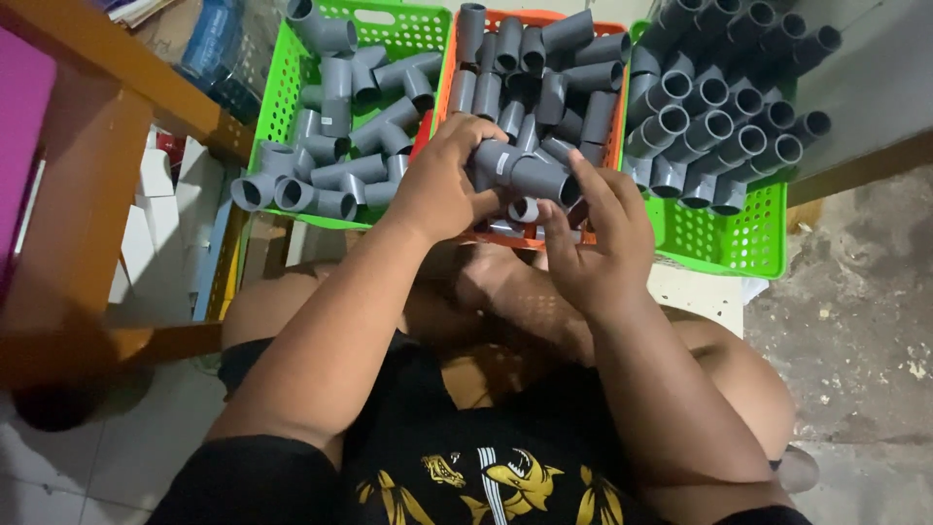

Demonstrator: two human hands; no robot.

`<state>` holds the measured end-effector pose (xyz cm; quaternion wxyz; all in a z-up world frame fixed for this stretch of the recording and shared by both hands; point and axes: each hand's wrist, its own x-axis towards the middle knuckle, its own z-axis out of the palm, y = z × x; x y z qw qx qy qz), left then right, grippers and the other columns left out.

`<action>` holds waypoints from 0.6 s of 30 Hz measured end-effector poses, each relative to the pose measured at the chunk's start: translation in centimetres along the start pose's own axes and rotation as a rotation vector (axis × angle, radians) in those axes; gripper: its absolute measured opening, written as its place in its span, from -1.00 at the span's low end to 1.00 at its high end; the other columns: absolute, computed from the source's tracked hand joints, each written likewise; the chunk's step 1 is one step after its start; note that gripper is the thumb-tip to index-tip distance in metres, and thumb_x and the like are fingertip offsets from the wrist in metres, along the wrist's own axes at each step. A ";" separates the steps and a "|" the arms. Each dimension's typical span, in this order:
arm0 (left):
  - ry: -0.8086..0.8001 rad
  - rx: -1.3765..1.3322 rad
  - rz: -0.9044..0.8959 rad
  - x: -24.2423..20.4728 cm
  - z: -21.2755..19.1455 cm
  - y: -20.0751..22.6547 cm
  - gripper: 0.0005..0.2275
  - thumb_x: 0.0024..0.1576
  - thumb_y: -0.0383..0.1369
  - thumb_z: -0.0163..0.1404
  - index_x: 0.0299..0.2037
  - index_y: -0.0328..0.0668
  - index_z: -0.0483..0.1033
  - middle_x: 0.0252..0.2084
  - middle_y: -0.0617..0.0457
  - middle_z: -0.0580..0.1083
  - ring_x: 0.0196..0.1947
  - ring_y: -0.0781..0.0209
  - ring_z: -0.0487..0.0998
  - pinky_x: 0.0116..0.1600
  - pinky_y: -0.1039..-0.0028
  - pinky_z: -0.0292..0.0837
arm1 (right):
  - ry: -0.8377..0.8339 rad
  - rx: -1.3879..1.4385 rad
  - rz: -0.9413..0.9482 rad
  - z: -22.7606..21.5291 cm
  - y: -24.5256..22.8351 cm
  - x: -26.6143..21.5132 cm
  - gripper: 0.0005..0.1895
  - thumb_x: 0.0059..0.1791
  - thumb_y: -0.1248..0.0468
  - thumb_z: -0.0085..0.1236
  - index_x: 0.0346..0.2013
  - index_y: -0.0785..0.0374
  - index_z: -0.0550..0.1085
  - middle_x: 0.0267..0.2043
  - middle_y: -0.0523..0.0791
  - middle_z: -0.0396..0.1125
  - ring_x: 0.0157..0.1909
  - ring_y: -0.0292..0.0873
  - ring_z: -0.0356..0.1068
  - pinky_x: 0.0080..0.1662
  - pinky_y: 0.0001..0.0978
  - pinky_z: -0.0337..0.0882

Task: Sorting and inspecting various PVC pipe fittings from plastic baskets on the floor.

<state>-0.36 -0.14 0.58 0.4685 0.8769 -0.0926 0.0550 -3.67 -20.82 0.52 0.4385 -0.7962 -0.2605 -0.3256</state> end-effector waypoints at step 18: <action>-0.030 0.072 0.066 -0.2 0.9 -1.8 -0.46 -0.15 -0.30 0.35 0.07 0.16 0.43 0.10 0.14 0.39 0.23 -0.02 0.44 0.26 0.20 0.42 | -0.229 -0.390 0.099 -0.5 2.1 -1.0 -0.72 0.10 -0.02 0.21 -0.21 0.10 0.63 -0.28 -0.20 0.38 -0.41 -0.08 0.46 -0.39 -0.27 0.40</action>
